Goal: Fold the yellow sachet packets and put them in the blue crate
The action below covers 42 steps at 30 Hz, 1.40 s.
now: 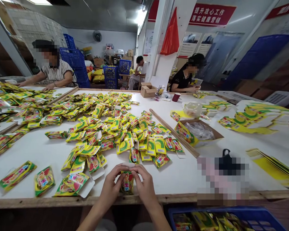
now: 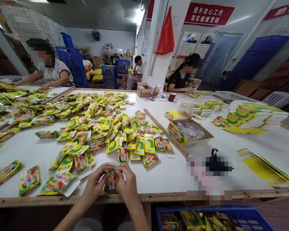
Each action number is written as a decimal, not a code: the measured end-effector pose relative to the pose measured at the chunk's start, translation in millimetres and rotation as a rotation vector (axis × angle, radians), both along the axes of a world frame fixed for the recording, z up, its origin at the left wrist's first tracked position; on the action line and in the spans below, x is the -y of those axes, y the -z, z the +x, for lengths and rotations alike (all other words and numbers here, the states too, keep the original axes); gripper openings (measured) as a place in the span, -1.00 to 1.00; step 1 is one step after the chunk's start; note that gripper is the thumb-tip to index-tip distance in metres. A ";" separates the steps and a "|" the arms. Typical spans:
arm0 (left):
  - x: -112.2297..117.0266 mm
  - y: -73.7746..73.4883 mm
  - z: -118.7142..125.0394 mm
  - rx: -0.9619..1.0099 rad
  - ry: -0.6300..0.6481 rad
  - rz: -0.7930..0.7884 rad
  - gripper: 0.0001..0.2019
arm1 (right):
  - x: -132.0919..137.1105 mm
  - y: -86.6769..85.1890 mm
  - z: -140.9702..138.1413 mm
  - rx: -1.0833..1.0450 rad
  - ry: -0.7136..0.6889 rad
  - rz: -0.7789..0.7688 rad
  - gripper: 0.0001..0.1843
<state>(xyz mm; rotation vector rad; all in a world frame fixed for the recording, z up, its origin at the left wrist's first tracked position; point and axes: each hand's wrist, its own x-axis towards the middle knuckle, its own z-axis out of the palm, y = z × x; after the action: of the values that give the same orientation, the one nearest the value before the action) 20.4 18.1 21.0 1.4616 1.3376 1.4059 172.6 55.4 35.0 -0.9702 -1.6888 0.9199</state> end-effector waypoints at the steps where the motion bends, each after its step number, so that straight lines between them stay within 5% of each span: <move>1: 0.8 0.8 0.6 0.012 -0.029 0.018 -0.79 | -0.4 0.5 -1.8 -0.028 0.023 -0.005 -0.83; 9: 9.8 -8.2 3.5 -0.088 -0.035 0.033 -0.83 | 6.1 1.0 2.0 -0.017 -0.088 0.061 -0.86; 17: 0.9 -19.8 8.8 -0.005 -0.127 -0.040 -0.84 | 2.9 -4.2 -5.6 0.020 0.066 -0.017 -0.88; 26: 3.0 -5.5 2.4 0.140 -0.073 -0.080 -0.81 | 4.7 -0.5 -1.0 -0.017 -0.005 -0.045 -0.82; 35: -0.7 -12.7 0.1 -0.032 -0.122 -0.052 -0.84 | 1.2 -7.2 -5.4 0.034 0.012 -0.049 -0.84; 42: 11.1 -1.1 -1.3 -0.106 -0.015 0.080 -0.82 | 10.4 5.9 -7.0 -0.007 -0.068 -0.054 -0.87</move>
<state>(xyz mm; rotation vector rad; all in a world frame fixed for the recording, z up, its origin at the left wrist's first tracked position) 19.1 7.0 22.1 1.6010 1.3741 1.4232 165.7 45.0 29.1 -0.9495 -1.7078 1.0171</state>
